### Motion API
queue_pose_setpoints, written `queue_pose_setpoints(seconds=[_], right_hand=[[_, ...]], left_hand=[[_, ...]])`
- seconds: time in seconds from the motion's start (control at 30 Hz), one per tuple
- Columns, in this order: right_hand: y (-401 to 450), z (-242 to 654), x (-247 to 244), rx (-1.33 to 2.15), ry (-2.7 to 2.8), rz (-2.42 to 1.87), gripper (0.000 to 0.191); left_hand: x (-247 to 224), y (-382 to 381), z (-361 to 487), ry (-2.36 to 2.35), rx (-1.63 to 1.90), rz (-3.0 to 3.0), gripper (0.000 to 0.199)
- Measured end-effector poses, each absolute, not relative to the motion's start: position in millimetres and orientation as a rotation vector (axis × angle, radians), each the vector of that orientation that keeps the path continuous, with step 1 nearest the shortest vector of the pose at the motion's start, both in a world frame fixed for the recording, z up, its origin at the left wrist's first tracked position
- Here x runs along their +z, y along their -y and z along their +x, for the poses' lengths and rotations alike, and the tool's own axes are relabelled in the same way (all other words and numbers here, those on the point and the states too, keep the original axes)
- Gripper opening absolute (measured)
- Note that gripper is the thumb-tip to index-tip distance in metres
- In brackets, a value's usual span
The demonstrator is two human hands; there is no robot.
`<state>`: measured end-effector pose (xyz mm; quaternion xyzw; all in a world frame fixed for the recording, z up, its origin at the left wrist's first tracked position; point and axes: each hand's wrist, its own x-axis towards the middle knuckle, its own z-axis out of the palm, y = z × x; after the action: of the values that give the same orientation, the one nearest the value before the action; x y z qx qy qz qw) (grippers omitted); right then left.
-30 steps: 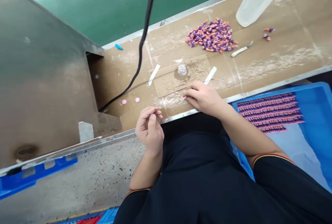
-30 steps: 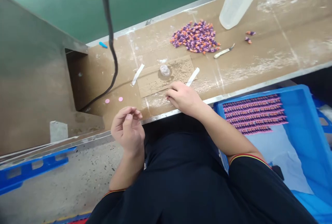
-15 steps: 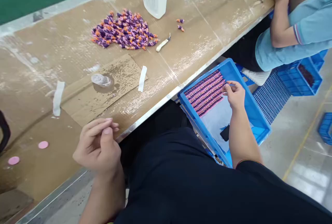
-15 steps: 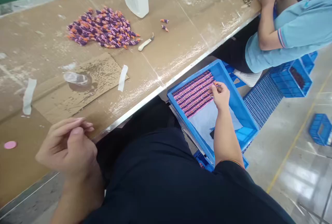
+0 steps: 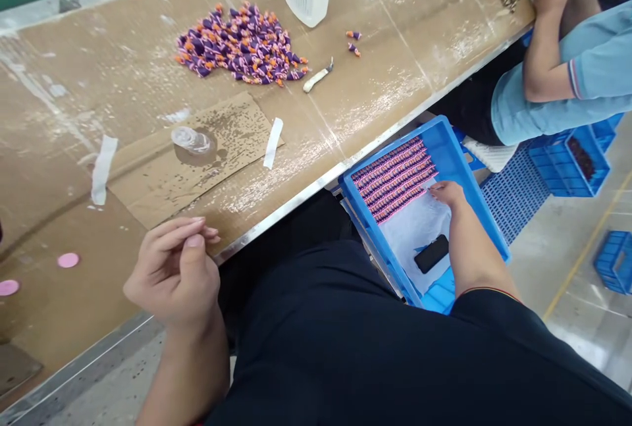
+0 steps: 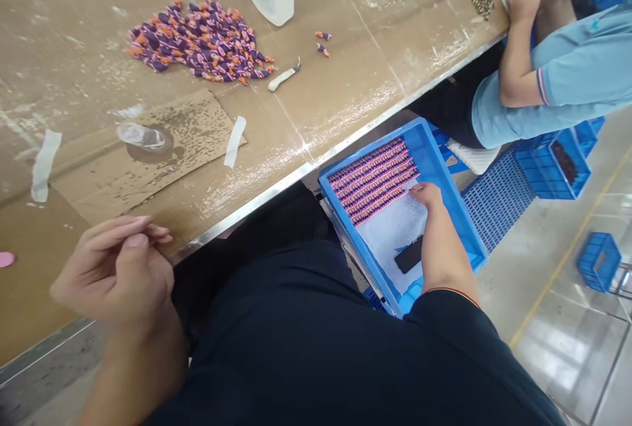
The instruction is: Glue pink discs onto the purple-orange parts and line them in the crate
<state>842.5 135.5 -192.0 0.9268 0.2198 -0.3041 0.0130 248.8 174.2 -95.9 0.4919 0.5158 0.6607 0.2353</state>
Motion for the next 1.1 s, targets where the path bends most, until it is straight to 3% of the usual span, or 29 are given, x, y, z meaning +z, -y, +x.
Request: queue_pose_setpoints(seconds=[0.3,0.83,1.1], right_hand=[[-143,846,-204,-1.065,-0.678,2.775,0.029],[-138,842,-204,-0.982,-0.657,2.865,0.019],[-144,840,-200,-0.884,-0.657,2.821,0.024]], left_hand=[[-97,-174,249,-1.454,1.798,1.344,0.019],[-97,-175,249,-1.454,1.788,1.379,0.018],[-97,-175,248,-1.538,1.765,1.364,0.009]])
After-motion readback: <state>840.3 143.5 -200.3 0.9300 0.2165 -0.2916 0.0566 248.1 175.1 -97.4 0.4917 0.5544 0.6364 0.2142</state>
